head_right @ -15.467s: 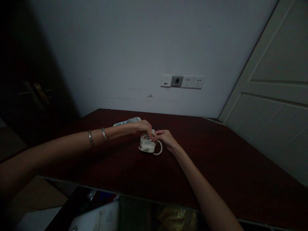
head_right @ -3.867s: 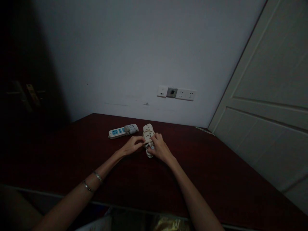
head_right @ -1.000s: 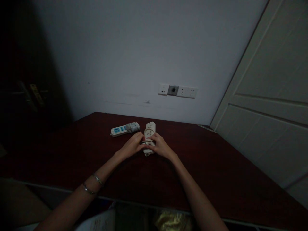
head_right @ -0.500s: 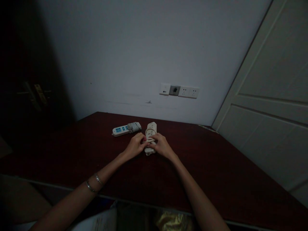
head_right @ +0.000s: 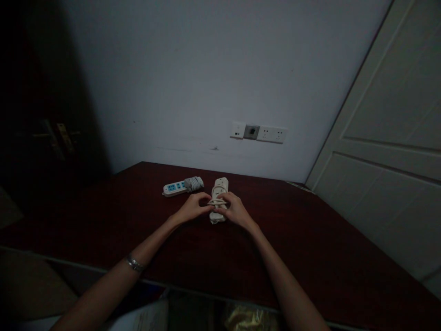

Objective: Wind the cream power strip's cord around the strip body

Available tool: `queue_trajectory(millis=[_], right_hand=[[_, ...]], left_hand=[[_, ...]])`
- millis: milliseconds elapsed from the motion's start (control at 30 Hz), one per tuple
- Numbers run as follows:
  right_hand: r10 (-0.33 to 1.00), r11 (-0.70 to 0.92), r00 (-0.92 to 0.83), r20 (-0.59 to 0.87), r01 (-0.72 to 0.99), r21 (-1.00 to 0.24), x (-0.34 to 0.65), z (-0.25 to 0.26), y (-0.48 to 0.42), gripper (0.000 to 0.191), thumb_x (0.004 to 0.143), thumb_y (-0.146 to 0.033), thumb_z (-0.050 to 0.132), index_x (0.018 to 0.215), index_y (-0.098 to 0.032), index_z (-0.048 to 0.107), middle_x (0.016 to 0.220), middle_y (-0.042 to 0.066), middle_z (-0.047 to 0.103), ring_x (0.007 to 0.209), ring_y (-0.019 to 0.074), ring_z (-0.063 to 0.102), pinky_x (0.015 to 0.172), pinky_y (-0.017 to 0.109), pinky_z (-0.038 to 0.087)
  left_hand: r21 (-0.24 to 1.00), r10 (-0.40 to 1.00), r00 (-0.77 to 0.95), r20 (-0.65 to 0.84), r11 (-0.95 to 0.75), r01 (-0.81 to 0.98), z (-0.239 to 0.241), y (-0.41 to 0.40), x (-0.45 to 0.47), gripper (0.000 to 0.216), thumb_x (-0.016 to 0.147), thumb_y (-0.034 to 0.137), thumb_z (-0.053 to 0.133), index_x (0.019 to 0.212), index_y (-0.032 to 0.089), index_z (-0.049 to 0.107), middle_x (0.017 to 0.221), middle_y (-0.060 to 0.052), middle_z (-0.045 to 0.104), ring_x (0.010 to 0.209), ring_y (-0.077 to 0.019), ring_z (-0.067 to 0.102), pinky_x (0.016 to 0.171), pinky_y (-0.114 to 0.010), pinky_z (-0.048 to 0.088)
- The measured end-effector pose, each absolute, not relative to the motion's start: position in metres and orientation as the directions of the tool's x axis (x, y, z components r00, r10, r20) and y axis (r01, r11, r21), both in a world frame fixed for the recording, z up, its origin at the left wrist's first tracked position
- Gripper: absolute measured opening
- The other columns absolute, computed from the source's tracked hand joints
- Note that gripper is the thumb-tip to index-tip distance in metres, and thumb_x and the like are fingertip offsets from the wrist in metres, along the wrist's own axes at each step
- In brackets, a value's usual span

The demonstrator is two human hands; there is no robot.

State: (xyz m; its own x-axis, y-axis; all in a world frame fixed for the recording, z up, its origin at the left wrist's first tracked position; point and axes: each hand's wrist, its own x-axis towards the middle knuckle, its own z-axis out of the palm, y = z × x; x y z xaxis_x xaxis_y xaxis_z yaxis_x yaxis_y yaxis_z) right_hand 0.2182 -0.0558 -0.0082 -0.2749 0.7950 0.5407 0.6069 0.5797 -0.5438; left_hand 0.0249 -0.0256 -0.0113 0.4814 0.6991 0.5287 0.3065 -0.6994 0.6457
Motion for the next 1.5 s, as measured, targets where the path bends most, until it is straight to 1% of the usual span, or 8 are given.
queue_trajectory(millis=[200,367,667,1000,1133,1267,1367,1500], right_hand=[[0.768,0.611,-0.314,0.558,0.619,-0.493,0.211,-0.008,-0.059,0.025,0.072,-0.031,0.068,0.092,-0.019,0.062,0.09,0.004,0.055,0.082,0.0168,0.054,0.074,0.028,0.043],[0.747,0.64,-0.362,0.557,0.619,-0.456,0.208,-0.006,-0.062,0.024,0.074,-0.034,0.066,0.092,-0.019,0.062,0.09,0.004,0.054,0.082,0.0167,0.054,0.074,0.028,0.043],[0.753,0.633,-0.367,0.546,0.632,-0.447,0.206,-0.005,-0.062,0.024,0.075,-0.032,0.065,0.096,-0.02,0.063,0.09,0.005,0.054,0.083,0.0175,0.055,0.074,0.029,0.044],[0.784,0.598,-0.35,0.512,0.647,-0.473,0.204,-0.003,-0.065,0.023,0.075,-0.031,0.066,0.095,-0.02,0.066,0.087,0.005,0.055,0.081,0.0172,0.055,0.073,0.028,0.043],[0.786,0.602,-0.342,0.515,0.613,-0.512,0.208,-0.003,-0.062,0.025,0.072,-0.032,0.068,0.093,-0.019,0.066,0.087,0.004,0.057,0.08,0.017,0.055,0.073,0.029,0.043],[0.802,0.582,-0.288,0.524,0.576,-0.574,0.221,-0.008,-0.053,0.031,0.068,-0.032,0.071,0.095,-0.018,0.064,0.09,0.004,0.058,0.084,0.0181,0.055,0.077,0.031,0.043],[0.822,0.558,-0.261,0.507,0.548,-0.623,0.229,-0.01,-0.049,0.033,0.068,-0.033,0.07,0.096,-0.018,0.063,0.091,0.004,0.058,0.086,0.0185,0.055,0.079,0.032,0.043],[0.823,0.559,-0.276,0.497,0.553,-0.618,0.227,-0.009,-0.053,0.031,0.068,-0.031,0.07,0.095,-0.018,0.062,0.09,0.003,0.057,0.085,0.0179,0.055,0.078,0.031,0.043]], left_hand=[[0.647,0.708,0.433,0.558,-0.698,0.308,-0.012,-0.028,0.026,0.022,0.07,0.031,0.067,0.081,0.014,0.058,0.079,-0.001,0.057,0.074,-0.0144,0.052,0.069,-0.026,0.041],[0.679,0.714,0.492,0.498,-0.674,0.291,-0.01,-0.028,0.026,0.032,0.063,0.034,0.072,0.079,0.015,0.054,0.074,0.001,0.053,0.068,-0.0124,0.048,0.061,-0.023,0.038],[0.791,0.839,0.401,0.367,-0.509,0.341,-0.012,-0.027,0.031,0.026,0.056,0.024,0.072,0.074,0.014,0.055,0.066,0.005,0.047,0.062,-0.0103,0.043,0.055,-0.022,0.033],[0.739,0.818,0.342,0.463,-0.569,0.361,-0.012,-0.032,0.034,0.027,0.055,0.023,0.074,0.071,0.014,0.055,0.067,0.004,0.049,0.062,-0.0101,0.044,0.056,-0.022,0.034],[0.841,0.817,0.443,0.369,-0.497,0.215,-0.009,-0.023,0.028,0.029,0.056,0.027,0.074,0.074,0.013,0.057,0.064,0.004,0.05,0.061,-0.0101,0.047,0.057,-0.022,0.038],[0.908,0.753,0.563,0.341,-0.418,0.009,-0.006,-0.014,0.018,0.021,0.062,0.019,0.067,0.081,0.011,0.059,0.076,-0.002,0.06,0.073,-0.0128,0.056,0.072,-0.027,0.045],[0.882,0.753,0.549,0.363,-0.468,0.058,-0.008,-0.011,0.016,0.022,0.064,0.013,0.062,0.087,0.011,0.062,0.083,-0.005,0.063,0.077,-0.0146,0.059,0.076,-0.03,0.046],[0.748,0.712,0.56,0.424,-0.624,0.227,-0.015,-0.014,0.019,0.022,0.068,0.018,0.062,0.089,0.011,0.065,0.087,-0.006,0.064,0.08,-0.0166,0.058,0.075,-0.029,0.046]])
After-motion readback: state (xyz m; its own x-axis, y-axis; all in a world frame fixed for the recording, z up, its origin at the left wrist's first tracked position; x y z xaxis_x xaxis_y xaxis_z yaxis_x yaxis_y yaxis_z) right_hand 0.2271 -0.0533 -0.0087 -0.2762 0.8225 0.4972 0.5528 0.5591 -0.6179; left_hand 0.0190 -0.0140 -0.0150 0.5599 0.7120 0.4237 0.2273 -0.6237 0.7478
